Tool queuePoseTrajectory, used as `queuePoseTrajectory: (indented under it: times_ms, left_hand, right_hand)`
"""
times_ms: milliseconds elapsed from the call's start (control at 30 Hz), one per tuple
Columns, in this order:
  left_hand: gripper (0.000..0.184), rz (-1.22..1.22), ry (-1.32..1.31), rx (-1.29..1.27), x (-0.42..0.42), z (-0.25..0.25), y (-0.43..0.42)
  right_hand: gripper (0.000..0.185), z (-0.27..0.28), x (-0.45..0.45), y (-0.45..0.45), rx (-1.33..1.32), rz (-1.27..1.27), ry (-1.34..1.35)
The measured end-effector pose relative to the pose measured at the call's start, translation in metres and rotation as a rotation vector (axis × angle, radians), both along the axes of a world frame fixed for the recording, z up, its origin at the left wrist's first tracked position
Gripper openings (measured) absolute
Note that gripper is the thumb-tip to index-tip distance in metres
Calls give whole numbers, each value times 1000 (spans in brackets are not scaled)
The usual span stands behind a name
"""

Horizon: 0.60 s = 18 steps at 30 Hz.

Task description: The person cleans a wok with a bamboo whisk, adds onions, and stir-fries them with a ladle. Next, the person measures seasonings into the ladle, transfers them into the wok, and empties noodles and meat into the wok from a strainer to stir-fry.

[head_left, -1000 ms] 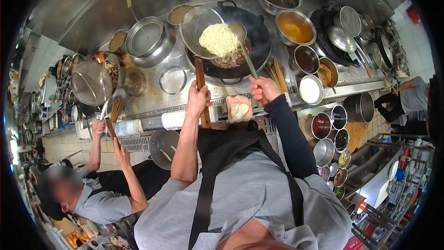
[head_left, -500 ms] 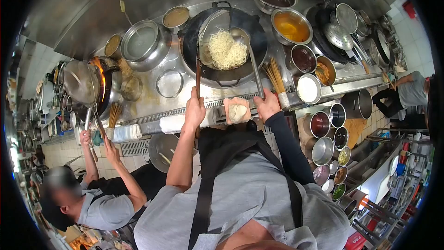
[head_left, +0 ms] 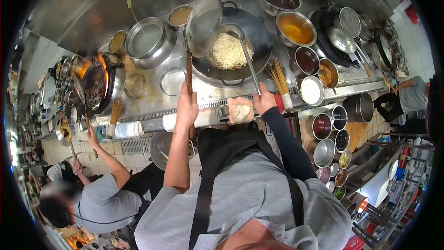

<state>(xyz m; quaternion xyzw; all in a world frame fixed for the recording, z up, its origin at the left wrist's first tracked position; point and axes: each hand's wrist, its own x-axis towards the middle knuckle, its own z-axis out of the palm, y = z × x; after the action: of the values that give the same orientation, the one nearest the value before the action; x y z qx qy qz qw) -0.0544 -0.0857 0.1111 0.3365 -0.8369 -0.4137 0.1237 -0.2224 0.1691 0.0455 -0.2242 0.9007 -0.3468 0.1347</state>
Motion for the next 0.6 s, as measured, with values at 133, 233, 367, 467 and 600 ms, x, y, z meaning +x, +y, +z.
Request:
queuePoseTrajectory:
  times_ms: [133, 233, 367, 467, 600]
  left_hand:
    - [43, 165, 190, 369, 36, -1, -10]
    - [22, 339, 403, 674, 55, -4, -13]
    - [9, 365, 473, 877, 102, -61, -43]
    - [9, 382, 471, 990, 135, -118, -42]
    - [12, 380, 447, 1118, 168, -175, -26]
  right_hand:
    - [53, 40, 12, 25, 24, 78, -78]
    - [50, -3, 3, 41, 56, 152, 55]
    - [57, -18, -12, 18, 171, 148, 105]
    - [54, -23, -6, 28, 179, 203, 72]
    - [62, -2, 4, 62, 137, 221, 103]
